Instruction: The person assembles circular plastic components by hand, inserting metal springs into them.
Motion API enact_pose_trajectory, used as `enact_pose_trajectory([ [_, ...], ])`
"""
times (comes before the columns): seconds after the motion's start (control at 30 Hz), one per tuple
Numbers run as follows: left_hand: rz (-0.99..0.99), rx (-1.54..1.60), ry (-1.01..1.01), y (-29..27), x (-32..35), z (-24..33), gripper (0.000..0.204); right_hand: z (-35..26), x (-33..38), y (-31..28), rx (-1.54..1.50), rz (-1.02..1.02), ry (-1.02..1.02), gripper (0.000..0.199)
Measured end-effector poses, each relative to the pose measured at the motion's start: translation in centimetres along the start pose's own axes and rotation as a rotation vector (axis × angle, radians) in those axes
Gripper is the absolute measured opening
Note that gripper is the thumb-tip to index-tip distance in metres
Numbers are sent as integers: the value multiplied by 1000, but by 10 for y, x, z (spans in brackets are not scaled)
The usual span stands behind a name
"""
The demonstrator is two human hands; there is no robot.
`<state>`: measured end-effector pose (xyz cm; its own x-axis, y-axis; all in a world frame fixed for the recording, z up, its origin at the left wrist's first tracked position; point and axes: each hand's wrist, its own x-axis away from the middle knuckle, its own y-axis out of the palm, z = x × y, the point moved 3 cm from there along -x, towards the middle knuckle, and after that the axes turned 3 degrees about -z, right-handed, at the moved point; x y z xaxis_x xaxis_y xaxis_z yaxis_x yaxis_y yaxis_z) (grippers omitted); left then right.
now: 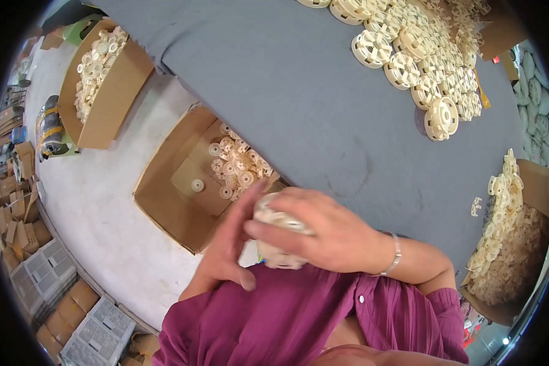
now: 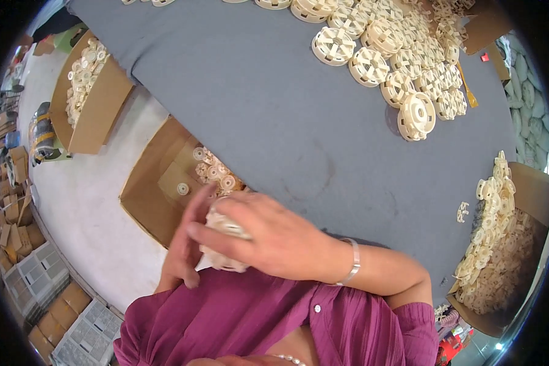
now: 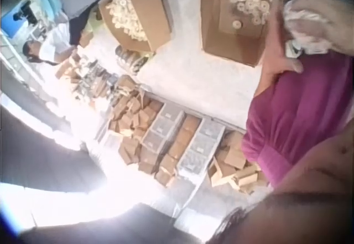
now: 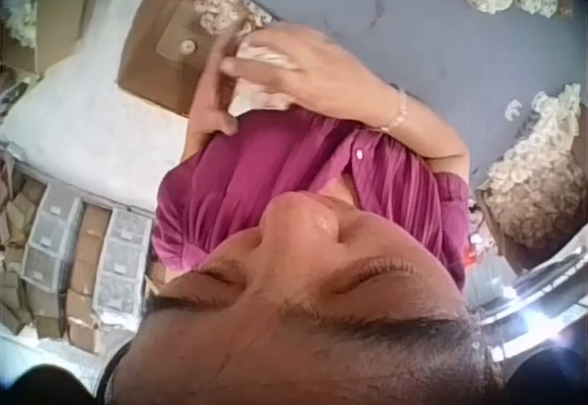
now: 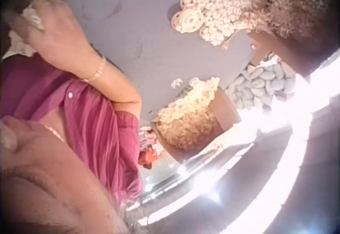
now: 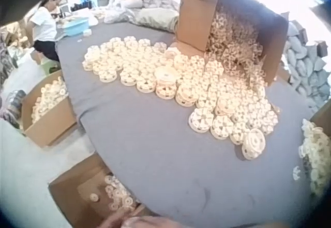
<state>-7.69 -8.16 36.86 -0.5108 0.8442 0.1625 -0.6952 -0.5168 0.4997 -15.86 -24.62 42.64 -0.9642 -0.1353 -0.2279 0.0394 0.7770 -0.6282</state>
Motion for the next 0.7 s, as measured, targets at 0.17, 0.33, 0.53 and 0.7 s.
enact_pose_trajectory([
  [0.17, 182, 236, -270, -62, 9, -60, 92, 16, -8, 49, 243, -48, 44, 56],
  [0.33, 612, 320, -392, -217, 12, -173, 65, 33, 43, -25, 234, 206, 37, 39],
  [0.53, 544, 238, -944, -318, -21, -387, 46, 123, 191, -163, 462, 1188, 632, 41],
  [0.7, 507, -131, -793, -333, -46, -402, 51, 193, 217, -237, 606, 856, 798, 69],
])
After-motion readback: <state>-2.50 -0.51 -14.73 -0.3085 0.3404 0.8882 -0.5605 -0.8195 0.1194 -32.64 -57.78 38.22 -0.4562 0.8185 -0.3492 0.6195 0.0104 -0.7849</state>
